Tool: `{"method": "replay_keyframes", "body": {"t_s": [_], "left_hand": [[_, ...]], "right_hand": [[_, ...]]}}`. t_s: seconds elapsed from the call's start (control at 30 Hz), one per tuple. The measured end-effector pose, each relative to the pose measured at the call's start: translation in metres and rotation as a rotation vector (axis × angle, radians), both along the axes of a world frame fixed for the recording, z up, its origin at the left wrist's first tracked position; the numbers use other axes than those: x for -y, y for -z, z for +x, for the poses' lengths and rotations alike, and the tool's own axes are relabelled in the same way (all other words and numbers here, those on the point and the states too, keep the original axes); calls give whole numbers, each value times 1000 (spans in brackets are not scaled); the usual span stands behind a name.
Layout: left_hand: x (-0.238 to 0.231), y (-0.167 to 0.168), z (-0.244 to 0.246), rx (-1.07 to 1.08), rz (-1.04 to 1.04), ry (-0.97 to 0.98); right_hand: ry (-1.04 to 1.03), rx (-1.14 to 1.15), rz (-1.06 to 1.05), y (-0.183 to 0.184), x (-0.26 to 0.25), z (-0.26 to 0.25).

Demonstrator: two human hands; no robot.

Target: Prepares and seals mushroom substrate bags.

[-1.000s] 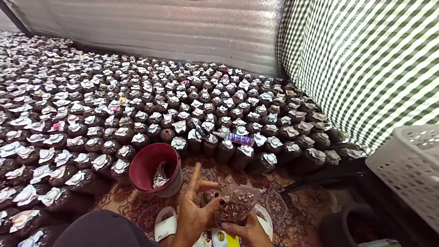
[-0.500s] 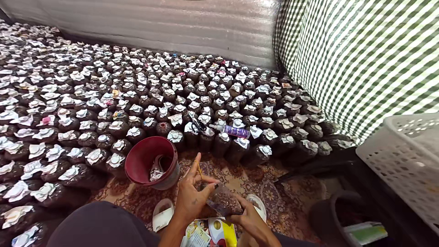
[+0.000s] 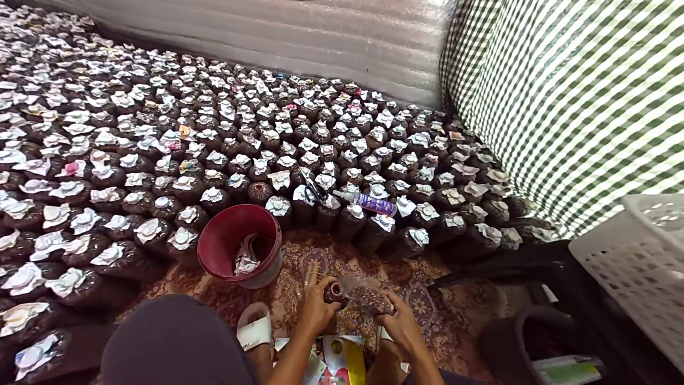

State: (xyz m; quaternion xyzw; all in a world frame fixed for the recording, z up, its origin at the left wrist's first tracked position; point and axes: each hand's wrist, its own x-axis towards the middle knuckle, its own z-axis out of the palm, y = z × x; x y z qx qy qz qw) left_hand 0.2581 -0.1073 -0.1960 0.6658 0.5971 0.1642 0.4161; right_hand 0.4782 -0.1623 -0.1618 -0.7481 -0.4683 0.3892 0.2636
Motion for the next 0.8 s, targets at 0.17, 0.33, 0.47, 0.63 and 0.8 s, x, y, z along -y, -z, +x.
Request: {"method": "replay_keyframes", "body": {"t_s": [0.17,0.33,0.47,0.63,0.8], "left_hand": [[1,7,9,158,33,-119],[-1,-1,13,157,37,-128],[-1,-3,16,83,48,-108],[-1,-1,19,6,65,-84],[0,-2,20,-23,66,-86]], "right_hand": [[-27,124,-34,-1,-3,0],[-63,272,-34,-11,-3,-2],[-92,415,-80,-25,-3,-9],[-99,550,-84,-38,-3,-21],[-94,610,-72,-44,-3,-27]]}}
